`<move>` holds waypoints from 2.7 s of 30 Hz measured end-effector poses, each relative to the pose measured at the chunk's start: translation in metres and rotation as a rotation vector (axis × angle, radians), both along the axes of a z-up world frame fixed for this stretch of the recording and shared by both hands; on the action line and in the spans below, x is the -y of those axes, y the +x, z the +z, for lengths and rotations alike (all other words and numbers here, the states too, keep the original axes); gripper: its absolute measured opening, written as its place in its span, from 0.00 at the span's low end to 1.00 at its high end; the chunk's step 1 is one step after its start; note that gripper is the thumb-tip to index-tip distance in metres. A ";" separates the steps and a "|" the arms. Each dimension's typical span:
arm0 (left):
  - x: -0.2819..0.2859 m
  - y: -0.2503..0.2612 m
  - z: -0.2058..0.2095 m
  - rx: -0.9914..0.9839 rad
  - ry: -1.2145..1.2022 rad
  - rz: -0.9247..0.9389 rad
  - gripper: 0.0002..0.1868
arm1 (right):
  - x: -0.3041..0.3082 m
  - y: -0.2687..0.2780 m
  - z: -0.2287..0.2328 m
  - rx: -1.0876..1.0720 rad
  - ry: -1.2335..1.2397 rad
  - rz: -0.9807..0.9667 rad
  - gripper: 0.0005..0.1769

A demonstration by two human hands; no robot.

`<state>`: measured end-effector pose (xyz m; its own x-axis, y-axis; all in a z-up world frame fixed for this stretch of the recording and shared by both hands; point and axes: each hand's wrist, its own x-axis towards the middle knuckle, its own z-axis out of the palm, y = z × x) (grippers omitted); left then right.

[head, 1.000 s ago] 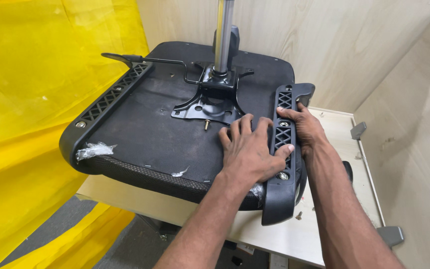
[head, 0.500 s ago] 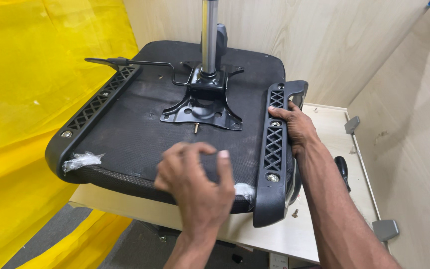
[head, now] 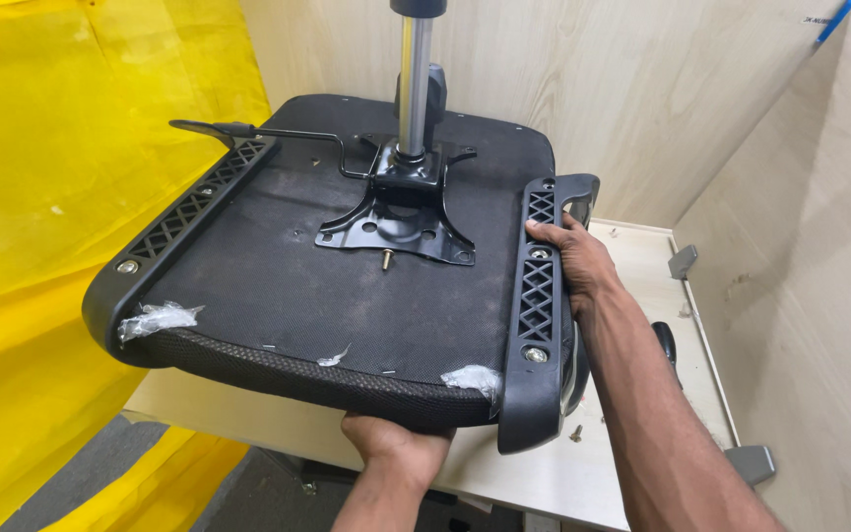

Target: The person uses a screwdriver to tighten screws into a black plastic bracket attached to the underside of an office chair seat. They repeatedly adjust the bracket and re-tighten the screws to secure it in place.

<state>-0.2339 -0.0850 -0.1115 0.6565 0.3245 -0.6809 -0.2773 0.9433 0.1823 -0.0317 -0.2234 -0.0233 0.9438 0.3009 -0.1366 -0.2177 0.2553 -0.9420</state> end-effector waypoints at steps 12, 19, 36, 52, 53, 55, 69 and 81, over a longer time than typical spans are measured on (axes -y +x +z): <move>-0.064 0.071 0.148 0.755 2.054 -0.959 0.26 | 0.005 0.022 -0.020 -0.062 -0.131 -0.101 0.39; -0.005 0.224 0.158 1.161 2.556 -0.837 0.35 | 0.004 0.031 -0.026 -0.025 0.089 0.010 0.22; 0.022 0.282 0.151 0.775 2.999 -1.603 0.39 | 0.007 0.025 -0.028 -0.147 -0.030 -0.131 0.17; 0.008 0.303 0.141 1.244 3.056 -1.241 0.32 | 0.012 0.013 -0.022 -0.207 0.110 0.048 0.09; 0.008 0.303 0.142 1.251 3.054 -1.233 0.32 | 0.012 0.012 -0.022 -0.227 0.163 0.042 0.07; 0.009 0.300 0.144 1.267 3.046 -1.232 0.32 | 0.012 0.008 -0.023 -0.258 0.240 0.042 0.07; 0.024 0.313 0.147 1.342 3.097 -1.573 0.21 | 0.005 0.008 -0.018 -0.282 0.268 -0.142 0.09; 0.027 0.302 0.149 1.188 3.281 -1.518 0.47 | 0.010 0.012 -0.018 -0.236 0.233 -0.130 0.10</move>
